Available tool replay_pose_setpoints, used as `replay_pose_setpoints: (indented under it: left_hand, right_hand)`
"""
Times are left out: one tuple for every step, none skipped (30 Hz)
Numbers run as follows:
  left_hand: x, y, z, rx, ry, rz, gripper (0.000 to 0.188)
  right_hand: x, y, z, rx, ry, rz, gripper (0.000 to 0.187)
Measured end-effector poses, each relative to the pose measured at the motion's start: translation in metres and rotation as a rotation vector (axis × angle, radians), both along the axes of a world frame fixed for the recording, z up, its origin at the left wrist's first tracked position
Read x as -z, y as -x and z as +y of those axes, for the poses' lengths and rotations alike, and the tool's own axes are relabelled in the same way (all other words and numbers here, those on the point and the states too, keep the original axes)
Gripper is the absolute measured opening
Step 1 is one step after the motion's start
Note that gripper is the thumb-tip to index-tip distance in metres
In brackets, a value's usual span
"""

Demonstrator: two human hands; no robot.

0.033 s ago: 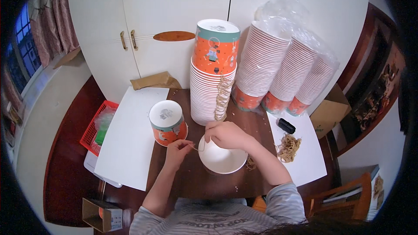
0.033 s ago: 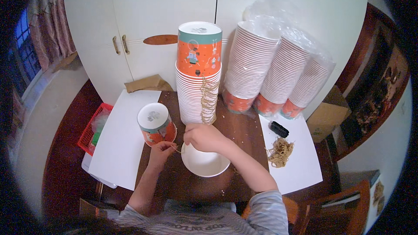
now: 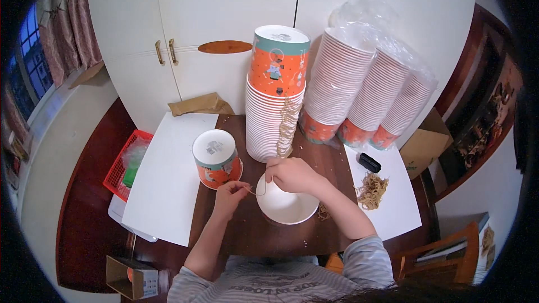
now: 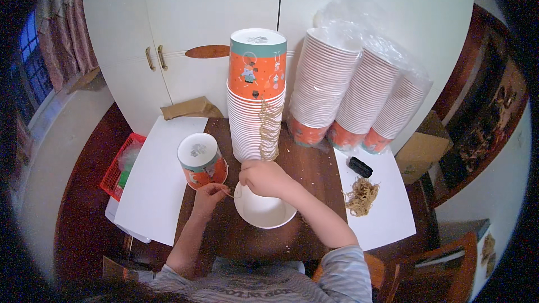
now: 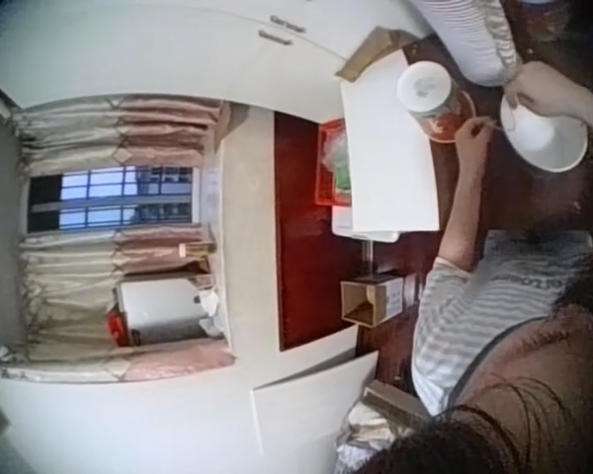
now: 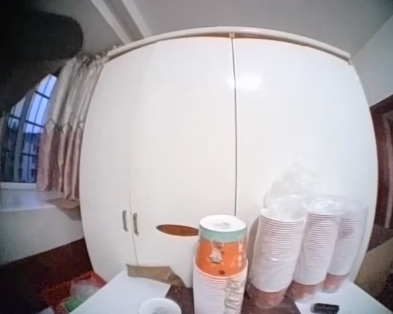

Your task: Sort and package large printed paper cups using rubber bands.

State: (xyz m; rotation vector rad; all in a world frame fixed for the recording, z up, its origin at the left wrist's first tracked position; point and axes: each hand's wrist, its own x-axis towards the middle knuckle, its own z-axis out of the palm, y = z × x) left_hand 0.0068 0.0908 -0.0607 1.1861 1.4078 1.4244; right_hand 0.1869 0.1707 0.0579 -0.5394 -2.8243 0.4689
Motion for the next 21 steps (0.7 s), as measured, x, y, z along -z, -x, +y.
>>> replay_pose_setpoints:
  left_hand:
    - [0.006, 0.001, 0.001, 0.021, 0.051, -0.120, 0.012]
    - [0.006, 0.001, 0.001, 0.019, 0.050, -0.122, 0.012]
    - [0.005, 0.001, 0.001, 0.034, 0.076, -0.143, 0.013]
    - [0.005, 0.001, 0.001, 0.049, 0.100, -0.164, 0.015]
    - [0.007, 0.001, 0.002, 0.046, 0.098, -0.167, 0.015]
    - [0.010, 0.000, 0.003, 0.045, 0.109, -0.183, 0.014]
    - [0.012, -0.002, 0.004, 0.043, 0.120, -0.200, 0.013]
    - [0.010, -0.003, 0.004, 0.041, 0.118, -0.204, 0.013]
    - [0.007, -0.005, 0.003, 0.048, 0.144, -0.200, 0.013]
    - [0.005, -0.007, 0.003, 0.055, 0.171, -0.196, 0.013]
    - [0.006, -0.007, 0.002, 0.050, 0.171, -0.199, 0.013]
    - [0.009, -0.006, 0.002, 0.077, 0.153, -0.208, 0.013]
    - [0.011, -0.006, 0.002, 0.104, 0.136, -0.218, 0.013]
    - [0.012, -0.006, 0.003, 0.103, 0.136, -0.219, 0.013]
    - [0.013, -0.006, 0.004, 0.107, 0.137, -0.218, 0.013]
    - [0.015, -0.005, 0.005, 0.110, 0.138, -0.216, 0.013]
    - [0.016, -0.006, 0.006, 0.110, 0.138, -0.218, 0.013]
    - [0.017, -0.006, 0.006, 0.112, 0.123, -0.177, 0.013]
    - [0.019, -0.006, 0.007, 0.114, 0.109, -0.135, 0.013]
    - [0.021, -0.006, 0.008, 0.115, 0.110, -0.136, 0.013]
    - [0.024, -0.006, 0.009, 0.139, 0.080, -0.150, 0.012]
  right_hand:
    - [0.006, 0.002, 0.000, 0.059, -0.040, -0.041, 0.015]
    - [0.014, 0.002, 0.000, 0.117, -0.078, -0.085, 0.016]
    - [0.021, 0.002, 0.001, 0.116, -0.079, -0.087, 0.016]
    - [0.028, 0.002, 0.002, 0.148, -0.112, -0.005, 0.015]
    - [0.032, 0.003, 0.002, 0.178, -0.145, 0.077, 0.015]
    - [0.034, 0.003, 0.000, 0.174, -0.147, 0.074, 0.015]
    - [0.036, 0.002, -0.002, 0.210, -0.167, 0.126, 0.013]
    - [0.038, 0.002, -0.003, 0.245, -0.185, 0.177, 0.012]
    - [0.040, 0.001, -0.004, 0.241, -0.187, 0.173, 0.012]
    - [0.042, -0.001, -0.005, 0.244, -0.170, 0.155, 0.011]
    - [0.043, -0.001, -0.006, 0.245, -0.152, 0.137, 0.011]
    - [0.044, 0.000, -0.008, 0.240, -0.151, 0.136, 0.011]
    - [0.044, 0.001, -0.009, 0.253, -0.156, 0.149, 0.012]
    - [0.045, 0.001, -0.009, 0.269, -0.164, 0.162, 0.012]
    - [0.048, 0.002, -0.009, 0.269, -0.164, 0.161, 0.012]
    - [0.052, 0.002, -0.008, 0.241, -0.127, 0.163, 0.010]
    - [0.054, 0.002, -0.008, 0.213, -0.091, 0.163, 0.008]
    - [0.053, 0.002, -0.008, 0.213, -0.091, 0.162, 0.008]
    - [0.051, 0.002, -0.010, 0.192, -0.047, 0.110, 0.008]
    - [0.050, 0.001, -0.011, 0.171, -0.002, 0.058, 0.008]
    - [0.052, 0.002, -0.011, 0.172, -0.001, 0.057, 0.008]
